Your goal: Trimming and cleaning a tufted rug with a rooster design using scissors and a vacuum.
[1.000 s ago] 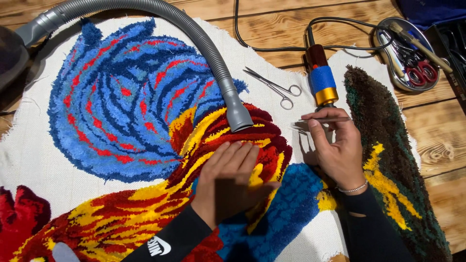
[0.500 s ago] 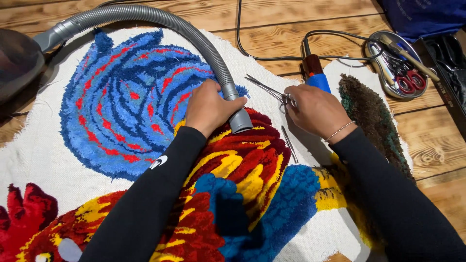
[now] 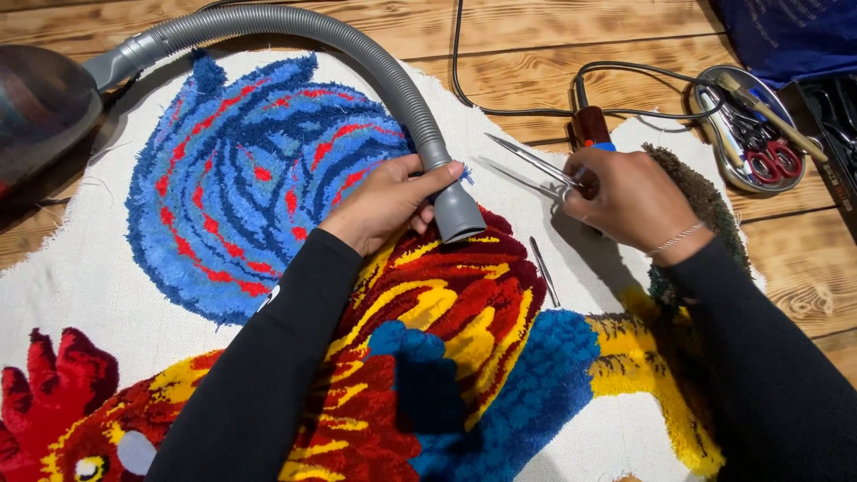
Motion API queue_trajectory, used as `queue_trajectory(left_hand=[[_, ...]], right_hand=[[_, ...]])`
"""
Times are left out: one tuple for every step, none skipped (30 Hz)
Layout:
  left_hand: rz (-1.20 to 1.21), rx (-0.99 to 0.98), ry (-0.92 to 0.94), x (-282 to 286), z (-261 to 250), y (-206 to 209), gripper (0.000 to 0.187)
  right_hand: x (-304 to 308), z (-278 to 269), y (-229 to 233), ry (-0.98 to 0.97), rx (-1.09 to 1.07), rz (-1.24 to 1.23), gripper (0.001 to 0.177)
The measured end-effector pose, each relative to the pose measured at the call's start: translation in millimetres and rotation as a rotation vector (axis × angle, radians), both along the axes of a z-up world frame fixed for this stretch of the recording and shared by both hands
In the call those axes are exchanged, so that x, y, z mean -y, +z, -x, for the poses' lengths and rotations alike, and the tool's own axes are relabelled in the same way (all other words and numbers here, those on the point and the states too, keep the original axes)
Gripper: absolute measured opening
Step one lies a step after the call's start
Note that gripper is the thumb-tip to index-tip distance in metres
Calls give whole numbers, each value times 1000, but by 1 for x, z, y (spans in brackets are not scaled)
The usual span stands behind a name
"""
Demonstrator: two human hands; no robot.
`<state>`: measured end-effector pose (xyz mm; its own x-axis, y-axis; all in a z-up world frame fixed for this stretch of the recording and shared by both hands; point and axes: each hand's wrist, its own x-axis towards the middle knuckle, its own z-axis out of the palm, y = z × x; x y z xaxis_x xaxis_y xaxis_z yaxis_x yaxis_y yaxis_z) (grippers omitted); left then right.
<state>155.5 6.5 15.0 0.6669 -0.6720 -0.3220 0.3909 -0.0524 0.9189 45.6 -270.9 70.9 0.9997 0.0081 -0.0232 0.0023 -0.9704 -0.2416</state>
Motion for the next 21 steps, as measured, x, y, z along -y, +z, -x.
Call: queue_trajectory(left_hand=[[1, -2, 0, 1, 1, -1, 44], [20, -20, -10, 3, 1, -2, 44], [39, -38, -20, 5, 2, -3, 45], [40, -39, -21, 8, 2, -4, 45], [29, -13, -14, 11, 3, -6, 46], [18, 13, -7, 15, 4, -7, 47], [19, 11, -8, 18, 7, -6, 47], [9, 46, 7, 21, 9, -6, 46], [-2, 82, 23, 24, 11, -5, 46], [-2, 80, 23, 27, 12, -8, 46], [-4, 92, 33, 30, 14, -11, 45], [-7, 104, 44, 33, 15, -15, 45], [-10, 103, 45, 33, 15, -16, 45], [-21, 109, 48, 34, 15, -17, 45], [-31, 117, 51, 34, 15, -18, 44], [-34, 116, 53, 33, 15, -17, 44], [-51, 120, 50, 34, 14, -17, 44], [-69, 123, 47, 34, 14, -17, 44], [-69, 122, 46, 34, 14, -16, 44], [-80, 128, 42, 35, 14, -16, 44], [-91, 133, 38, 35, 13, -16, 44]], right_hand=[[5, 7, 9, 0, -2, 1, 29], [9, 14, 19, -12, -83, -87, 29], [15, 21, 28, -24, -164, -175, 29], [27, 27, 25, -26, -165, -174, 29], [39, 34, 22, -34, -291, -288, 27], [51, 41, 20, -44, -416, -402, 25], [53, 45, 16, -45, -419, -402, 25], [55, 49, 12, -57, -524, -490, 23], [57, 53, 8, -67, -628, -579, 21], [58, 54, 3, -67, -629, -579, 21], [59, 56, -2, -62, -659, -578, 22], [61, 57, -7, -57, -688, -578, 23], [60, 56, -8, -55, -691, -580, 23], [60, 56, -8, -51, -690, -582, 22], [59, 55, -8, -47, -689, -584, 21], [57, 53, -7, -45, -690, -585, 21], [55, 52, -5, -54, -707, -589, 20], [53, 51, -3, -64, -725, -592, 19], [53, 50, -3, -65, -725, -592, 19], [54, 49, -4, -60, -735, -592, 20], [53, 48, -4, -55, -744, -592, 20]])
